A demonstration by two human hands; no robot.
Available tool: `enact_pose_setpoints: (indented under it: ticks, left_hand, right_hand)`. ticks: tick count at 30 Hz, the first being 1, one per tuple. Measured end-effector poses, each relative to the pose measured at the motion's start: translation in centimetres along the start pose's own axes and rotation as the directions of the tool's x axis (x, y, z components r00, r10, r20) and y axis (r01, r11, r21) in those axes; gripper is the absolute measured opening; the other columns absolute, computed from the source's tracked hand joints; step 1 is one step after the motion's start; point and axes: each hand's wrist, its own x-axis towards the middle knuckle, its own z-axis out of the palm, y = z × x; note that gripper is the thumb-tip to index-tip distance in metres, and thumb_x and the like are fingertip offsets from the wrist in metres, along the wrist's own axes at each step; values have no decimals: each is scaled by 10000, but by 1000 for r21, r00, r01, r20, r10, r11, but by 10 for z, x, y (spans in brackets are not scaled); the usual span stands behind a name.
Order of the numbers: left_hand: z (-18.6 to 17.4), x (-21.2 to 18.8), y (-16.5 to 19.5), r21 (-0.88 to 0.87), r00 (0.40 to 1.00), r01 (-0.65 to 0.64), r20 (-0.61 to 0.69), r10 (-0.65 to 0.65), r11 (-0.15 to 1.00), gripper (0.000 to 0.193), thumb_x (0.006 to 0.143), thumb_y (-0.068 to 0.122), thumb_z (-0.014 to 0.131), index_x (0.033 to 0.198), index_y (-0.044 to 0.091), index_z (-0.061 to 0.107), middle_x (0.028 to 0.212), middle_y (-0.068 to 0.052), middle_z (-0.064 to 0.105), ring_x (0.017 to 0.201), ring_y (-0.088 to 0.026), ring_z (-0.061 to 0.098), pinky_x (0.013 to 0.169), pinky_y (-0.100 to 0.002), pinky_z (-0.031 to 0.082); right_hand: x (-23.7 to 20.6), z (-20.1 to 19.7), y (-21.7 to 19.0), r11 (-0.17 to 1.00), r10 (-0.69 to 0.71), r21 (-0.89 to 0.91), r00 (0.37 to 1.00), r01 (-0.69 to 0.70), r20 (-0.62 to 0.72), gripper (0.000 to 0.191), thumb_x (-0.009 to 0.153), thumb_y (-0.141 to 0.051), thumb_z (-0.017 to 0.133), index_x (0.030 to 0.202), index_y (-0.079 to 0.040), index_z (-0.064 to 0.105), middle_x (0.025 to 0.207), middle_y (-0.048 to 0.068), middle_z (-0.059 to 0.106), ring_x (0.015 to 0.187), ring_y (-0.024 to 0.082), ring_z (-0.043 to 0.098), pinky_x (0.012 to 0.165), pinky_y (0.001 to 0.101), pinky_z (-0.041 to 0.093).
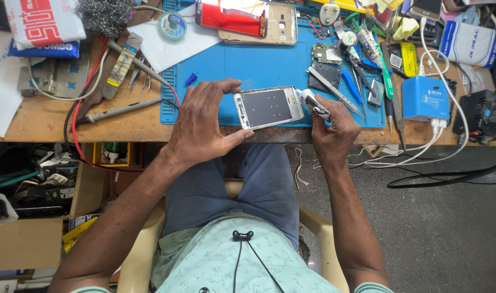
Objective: The person holds a disassembled smartphone frame on a repair mat and first works around its edges with a small pen-like tool. They then pick up a white adhesive bottle and squeeze adhesive along the frame's inner edge, rotating the frame to reach each side, before setting the frame down and reaching across the bench.
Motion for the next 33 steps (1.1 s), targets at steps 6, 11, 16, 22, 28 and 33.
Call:
enact_pose_setpoints:
  ticks: [6,11,16,22,28,33]
  left_hand:
    - [5,0,10,-16,999,5,-43,-6,1000,812,739,321,932,1360,41,489,1215,-134,637,1153,-301,612,992,-490,431]
    - [10,0,9,-21,996,-1,-84,-1,1000,786,754,316,925,1344,41,486,1215,-137,617,1152,-298,607,1009,-486,441]
    - [12,-2,6,-19,997,4,-82,-5,1000,780,754,320,927,1337,45,490,1198,-130,610,1136,-291,604,1002,-486,443]
    - [14,-3,4,-12,997,-16,-82,15,1000,796,758,328,923,1352,38,479,1205,-133,603,1149,-289,600,1010,-491,439]
    - [14,-4,3,-14,998,5,-67,-6,1000,795,760,337,930,1352,55,480,1208,-122,596,1141,-280,596,1018,-488,447]
    - [14,-4,3,-11,997,-4,-72,3,1000,803,761,335,923,1364,53,473,1213,-117,595,1158,-279,596,1026,-490,441]
  right_hand:
    - [-2,-1,1,998,-63,-14,998,63,4,255,946,26,779,1192,-25,733,1124,165,759,1056,298,759,903,388,605]
    - [-3,-1,3,997,-74,-28,997,74,4,264,936,45,773,1185,-32,734,1121,163,761,1057,294,759,902,387,610]
    - [-5,-1,5,996,-78,-47,997,79,17,283,941,63,756,1201,-44,733,1129,157,762,1067,286,759,914,387,616]
    - [-7,-2,7,993,-97,-58,995,98,19,259,951,40,768,1192,-52,736,1127,145,764,1067,277,756,910,383,623]
    - [-10,-2,8,993,-97,-65,995,98,25,259,951,34,769,1193,-51,732,1127,142,761,1060,278,754,901,381,626]
    - [-10,-2,6,991,-110,-71,994,111,18,263,950,46,757,1193,-53,730,1130,141,762,1066,281,754,918,389,623]
